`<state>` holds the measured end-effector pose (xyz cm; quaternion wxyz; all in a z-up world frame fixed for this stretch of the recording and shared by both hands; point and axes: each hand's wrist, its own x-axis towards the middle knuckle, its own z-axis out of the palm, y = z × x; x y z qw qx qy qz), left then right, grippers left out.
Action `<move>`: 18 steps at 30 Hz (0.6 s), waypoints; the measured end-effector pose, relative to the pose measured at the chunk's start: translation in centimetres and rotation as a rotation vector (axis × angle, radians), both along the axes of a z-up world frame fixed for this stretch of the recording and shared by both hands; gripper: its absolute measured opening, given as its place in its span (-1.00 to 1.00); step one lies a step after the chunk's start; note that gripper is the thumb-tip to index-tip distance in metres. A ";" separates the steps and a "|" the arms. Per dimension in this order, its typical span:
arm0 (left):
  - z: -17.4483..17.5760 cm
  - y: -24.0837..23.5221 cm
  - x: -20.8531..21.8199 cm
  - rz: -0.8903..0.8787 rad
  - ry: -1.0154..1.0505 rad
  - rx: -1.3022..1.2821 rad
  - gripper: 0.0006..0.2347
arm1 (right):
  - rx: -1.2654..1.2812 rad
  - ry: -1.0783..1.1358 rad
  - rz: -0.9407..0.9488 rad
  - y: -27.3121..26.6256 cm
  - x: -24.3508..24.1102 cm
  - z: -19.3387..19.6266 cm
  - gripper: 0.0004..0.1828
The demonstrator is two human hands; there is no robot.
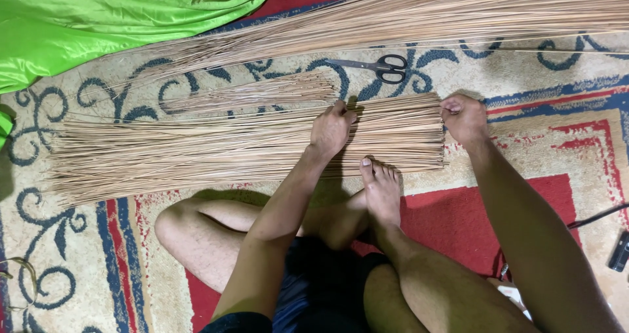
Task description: The person sits cross-legged on a patterned rug and repeatedly gathers, aligns, and separates bundles of thin bamboo sticks. They use both hands to adjust the sticks and occasionally use scissors to trim or separate them. The sticks are arranged in parallel rows on the floor.
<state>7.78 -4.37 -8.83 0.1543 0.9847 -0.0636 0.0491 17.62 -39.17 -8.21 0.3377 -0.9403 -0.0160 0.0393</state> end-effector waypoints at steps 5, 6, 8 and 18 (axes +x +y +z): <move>0.5 -0.1 -0.1 0.000 -0.041 -0.001 -0.90 | -0.001 -0.096 0.055 0.9 -0.4 1.2 -0.71; 0.5 -0.1 -0.1 0.002 -0.054 -0.001 -0.90 | -0.024 -0.148 0.093 1.0 -0.5 1.3 -0.68; 2.2 0.2 -0.3 -0.013 -0.050 0.008 -0.91 | -0.010 -0.138 0.097 1.2 -0.3 0.7 -0.69; 0.6 0.3 0.2 -0.074 -0.065 0.038 -0.87 | -0.010 -0.143 0.110 1.3 0.0 -0.7 -0.73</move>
